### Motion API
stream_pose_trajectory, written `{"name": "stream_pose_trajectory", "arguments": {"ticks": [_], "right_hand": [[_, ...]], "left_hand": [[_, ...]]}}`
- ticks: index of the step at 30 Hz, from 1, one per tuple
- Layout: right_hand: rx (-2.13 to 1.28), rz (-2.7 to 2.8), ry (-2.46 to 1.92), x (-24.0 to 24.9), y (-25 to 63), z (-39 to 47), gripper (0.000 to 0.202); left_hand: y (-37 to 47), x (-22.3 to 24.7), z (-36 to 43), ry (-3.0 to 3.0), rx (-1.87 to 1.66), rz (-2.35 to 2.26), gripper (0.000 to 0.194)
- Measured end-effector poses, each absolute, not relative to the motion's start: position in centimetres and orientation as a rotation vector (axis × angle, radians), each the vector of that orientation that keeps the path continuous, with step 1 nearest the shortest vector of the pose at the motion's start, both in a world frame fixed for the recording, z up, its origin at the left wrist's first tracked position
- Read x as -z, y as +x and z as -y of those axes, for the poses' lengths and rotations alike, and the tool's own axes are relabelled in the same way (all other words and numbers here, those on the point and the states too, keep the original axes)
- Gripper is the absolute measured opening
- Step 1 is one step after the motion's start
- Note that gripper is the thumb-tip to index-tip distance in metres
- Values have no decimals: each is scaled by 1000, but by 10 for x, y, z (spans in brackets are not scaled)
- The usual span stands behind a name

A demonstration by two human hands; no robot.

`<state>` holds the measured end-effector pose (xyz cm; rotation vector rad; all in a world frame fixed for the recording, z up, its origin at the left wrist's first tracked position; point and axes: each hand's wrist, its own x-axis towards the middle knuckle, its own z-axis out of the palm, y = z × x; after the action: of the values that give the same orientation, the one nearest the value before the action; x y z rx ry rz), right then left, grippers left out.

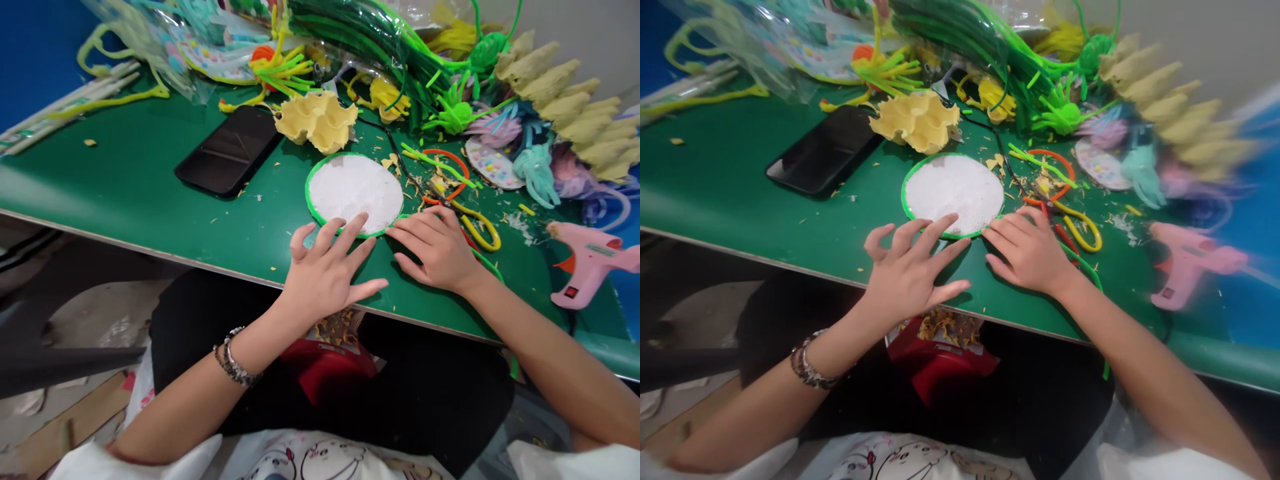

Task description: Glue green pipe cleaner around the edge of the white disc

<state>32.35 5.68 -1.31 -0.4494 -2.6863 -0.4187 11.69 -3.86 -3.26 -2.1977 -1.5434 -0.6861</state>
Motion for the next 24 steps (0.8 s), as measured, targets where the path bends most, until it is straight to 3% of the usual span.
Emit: {"name": "stream_pose_trajectory", "arguments": {"ticks": [24], "right_hand": [[455, 2692, -439, 14, 323, -57, 32]], "left_hand": [[118, 38, 39, -2105, 740, 1548, 59]]}}
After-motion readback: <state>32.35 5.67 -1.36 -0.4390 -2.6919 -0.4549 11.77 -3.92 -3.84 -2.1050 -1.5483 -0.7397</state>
